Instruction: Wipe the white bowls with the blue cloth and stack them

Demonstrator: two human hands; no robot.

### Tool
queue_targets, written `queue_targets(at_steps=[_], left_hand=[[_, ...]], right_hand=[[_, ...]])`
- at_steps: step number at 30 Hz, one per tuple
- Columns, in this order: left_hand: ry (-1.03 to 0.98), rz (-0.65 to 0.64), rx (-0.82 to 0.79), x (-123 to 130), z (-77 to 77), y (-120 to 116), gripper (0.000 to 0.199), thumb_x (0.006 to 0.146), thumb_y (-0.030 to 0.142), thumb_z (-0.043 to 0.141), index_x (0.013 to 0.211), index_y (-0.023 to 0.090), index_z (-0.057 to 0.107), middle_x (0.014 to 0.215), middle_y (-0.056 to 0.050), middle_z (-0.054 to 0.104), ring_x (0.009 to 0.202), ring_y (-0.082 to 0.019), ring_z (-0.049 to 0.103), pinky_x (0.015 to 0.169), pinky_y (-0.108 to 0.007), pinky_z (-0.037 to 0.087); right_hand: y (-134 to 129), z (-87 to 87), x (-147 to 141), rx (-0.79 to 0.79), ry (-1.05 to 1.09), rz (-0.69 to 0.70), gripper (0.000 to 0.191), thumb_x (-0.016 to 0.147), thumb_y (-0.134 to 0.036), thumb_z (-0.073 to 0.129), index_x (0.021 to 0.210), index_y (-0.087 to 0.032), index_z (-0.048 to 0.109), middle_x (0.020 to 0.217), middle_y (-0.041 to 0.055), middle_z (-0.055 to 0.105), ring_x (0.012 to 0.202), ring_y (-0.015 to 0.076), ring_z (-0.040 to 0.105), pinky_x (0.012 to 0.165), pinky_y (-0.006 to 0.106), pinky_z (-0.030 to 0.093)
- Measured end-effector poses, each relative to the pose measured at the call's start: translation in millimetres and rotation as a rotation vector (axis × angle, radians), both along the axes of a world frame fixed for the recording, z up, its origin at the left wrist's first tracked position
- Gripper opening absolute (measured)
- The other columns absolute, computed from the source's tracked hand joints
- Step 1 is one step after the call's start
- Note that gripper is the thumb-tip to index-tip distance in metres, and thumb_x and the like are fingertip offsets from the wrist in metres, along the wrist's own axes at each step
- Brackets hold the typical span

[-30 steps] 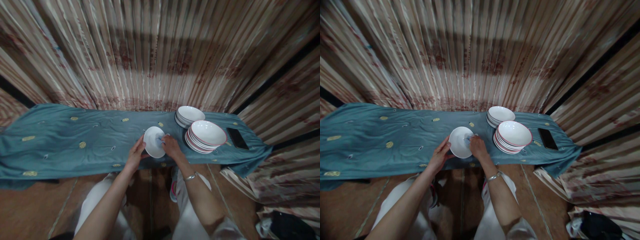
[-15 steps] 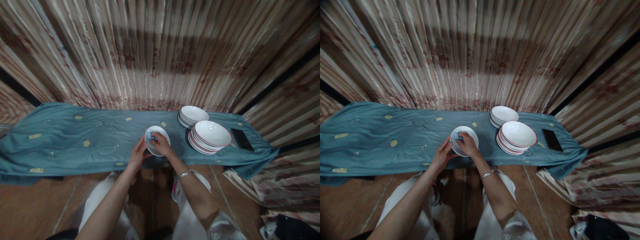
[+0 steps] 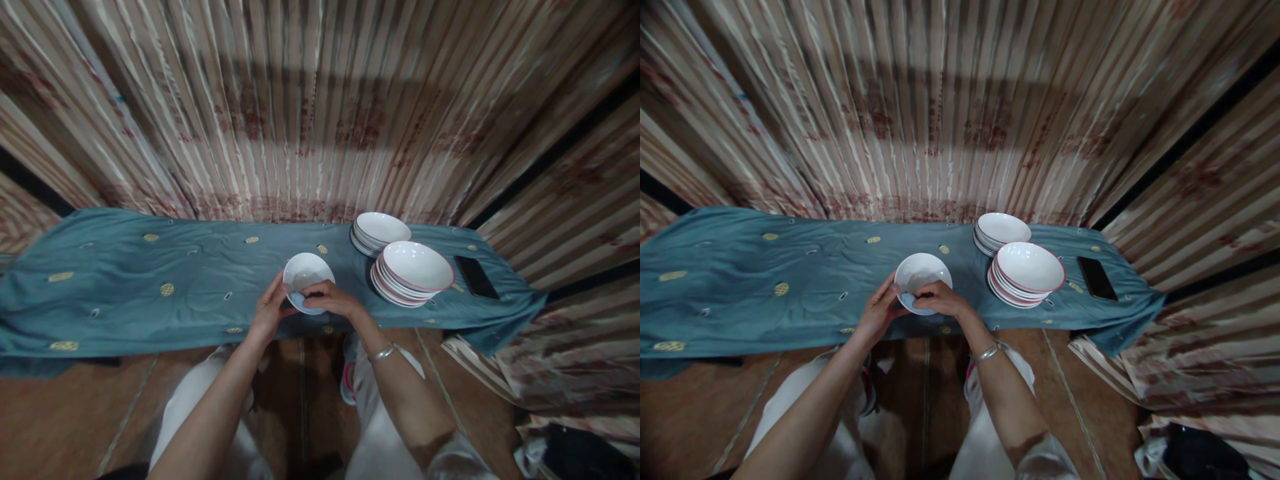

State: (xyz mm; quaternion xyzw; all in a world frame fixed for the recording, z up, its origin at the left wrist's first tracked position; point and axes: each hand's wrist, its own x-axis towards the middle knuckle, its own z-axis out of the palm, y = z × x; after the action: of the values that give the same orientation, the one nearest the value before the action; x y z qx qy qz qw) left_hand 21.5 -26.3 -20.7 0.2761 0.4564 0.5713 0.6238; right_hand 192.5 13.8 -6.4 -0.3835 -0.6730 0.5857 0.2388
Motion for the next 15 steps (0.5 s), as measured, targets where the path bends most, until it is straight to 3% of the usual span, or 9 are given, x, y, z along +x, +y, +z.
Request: queue_targets(at_steps=[5, 10, 15], left_hand=[[-0.019, 0.014, -0.012, 0, 5.1, 0, 0.063, 0.066, 0.037, 0.078, 0.126, 0.025, 0.06, 0.123, -0.009, 0.065, 0.105, -0.027, 0.064, 0.071, -0.037, 0.061], [-0.097, 0.04, -0.013, -1, 5.9, 1, 0.051, 0.071, 0.032, 0.076, 0.119, 0.024, 0.06, 0.118, -0.009, 0.066, 0.095, -0.025, 0.068, 0.073, -0.046, 0.06], [-0.167, 0.069, -0.025, 0, 4.4, 2, 0.042, 0.072, 0.029, 0.075, 0.11, 0.023, 0.058, 0.119, -0.007, 0.066, 0.086, -0.021, 0.069, 0.077, -0.055, 0.058]], right_hand=[[-15, 9.6, 11, -0.147, 0.16, -0.032, 0.019, 0.06, -0.029, 0.071, 0.076, -0.018, 0.074, 0.077, -0.0028, 0.069, 0.069, 0.0128, 0.055, 0.068, 0.024, 0.041], [-26, 13.7, 24, -0.272, 0.353, -0.147, 0.017, 0.054, -0.028, 0.076, 0.062, -0.015, 0.07, 0.096, 0.0034, 0.071, 0.071, 0.0132, 0.058, 0.063, 0.023, 0.042], [-29, 14.6, 45, -0.31, 0.401, -0.217, 0.026, 0.055, -0.028, 0.077, 0.077, -0.016, 0.074, 0.084, 0.0028, 0.073, 0.071, 0.0142, 0.061, 0.07, 0.026, 0.046]])
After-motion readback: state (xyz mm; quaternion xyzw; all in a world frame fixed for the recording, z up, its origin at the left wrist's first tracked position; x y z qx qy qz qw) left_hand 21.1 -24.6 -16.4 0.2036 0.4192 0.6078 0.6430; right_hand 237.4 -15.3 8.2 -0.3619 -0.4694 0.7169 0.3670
